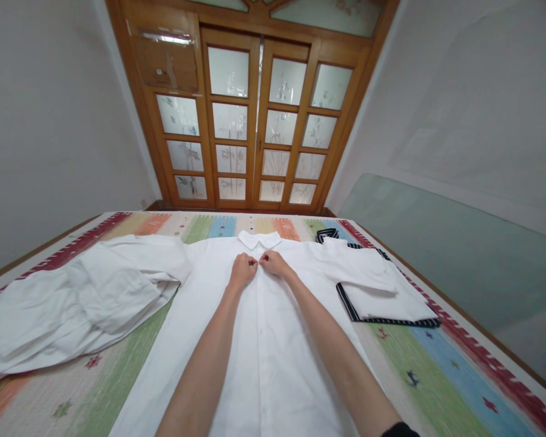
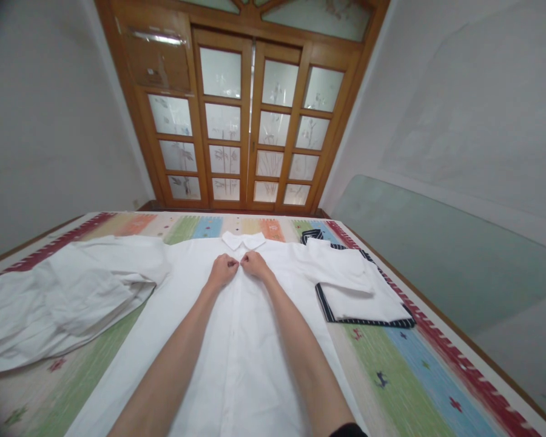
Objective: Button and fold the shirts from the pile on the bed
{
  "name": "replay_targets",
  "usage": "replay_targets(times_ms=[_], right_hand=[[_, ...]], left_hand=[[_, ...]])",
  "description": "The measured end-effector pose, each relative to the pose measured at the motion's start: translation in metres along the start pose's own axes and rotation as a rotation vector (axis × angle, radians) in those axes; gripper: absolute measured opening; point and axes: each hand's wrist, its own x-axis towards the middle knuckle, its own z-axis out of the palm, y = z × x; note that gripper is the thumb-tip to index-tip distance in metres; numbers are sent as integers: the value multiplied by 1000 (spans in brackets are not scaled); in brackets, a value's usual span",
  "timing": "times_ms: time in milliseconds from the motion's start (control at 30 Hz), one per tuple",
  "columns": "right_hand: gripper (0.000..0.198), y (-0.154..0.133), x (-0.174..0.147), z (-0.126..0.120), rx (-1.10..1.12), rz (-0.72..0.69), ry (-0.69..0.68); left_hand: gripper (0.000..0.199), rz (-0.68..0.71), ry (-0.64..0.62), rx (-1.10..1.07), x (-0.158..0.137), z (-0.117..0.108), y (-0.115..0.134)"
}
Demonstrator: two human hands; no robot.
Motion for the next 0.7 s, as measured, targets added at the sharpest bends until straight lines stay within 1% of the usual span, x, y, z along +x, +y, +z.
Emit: replay_targets(times_ms=[67, 133, 200, 233, 300, 367, 433, 500, 567, 633, 700], right_hand=[[8, 2, -2, 1, -7, -2, 56], [7, 6, -7, 5, -32, -30, 152], [8, 10, -13, 9, -32, -93, 219], [9, 12, -17, 10, -21, -134, 231], [11, 18, -23, 10, 13, -216, 221], [14, 24, -26, 8, 43, -264, 187], [20, 28, -25, 5, 54, -269, 175], [25, 31, -21, 4, 42, -266, 206], [30, 30, -14, 6, 14, -293, 233], [37, 27, -6, 10, -14, -331, 192], [41, 23, 3, 14, -31, -353, 96]], left_hand=[[16, -5, 4, -6, 0, 0, -1], [17, -2, 12, -26, 0, 1, -1], [21, 3, 15, -50, 0, 1, -1], [22, 4, 15, -61, 0, 1, -1], [22, -4, 10, -72, -1, 2, -1], [19, -10, 1, -64, -1, 3, 0], [15, 9, -2, -47, -2, 3, 1], [12, 48, -2, -37, -3, 4, 2], [9, 90, 0, -41, -3, 4, 2], [7, 117, 0, -40, -4, 5, 2], [7, 131, 0, -23, -4, 6, 3]])
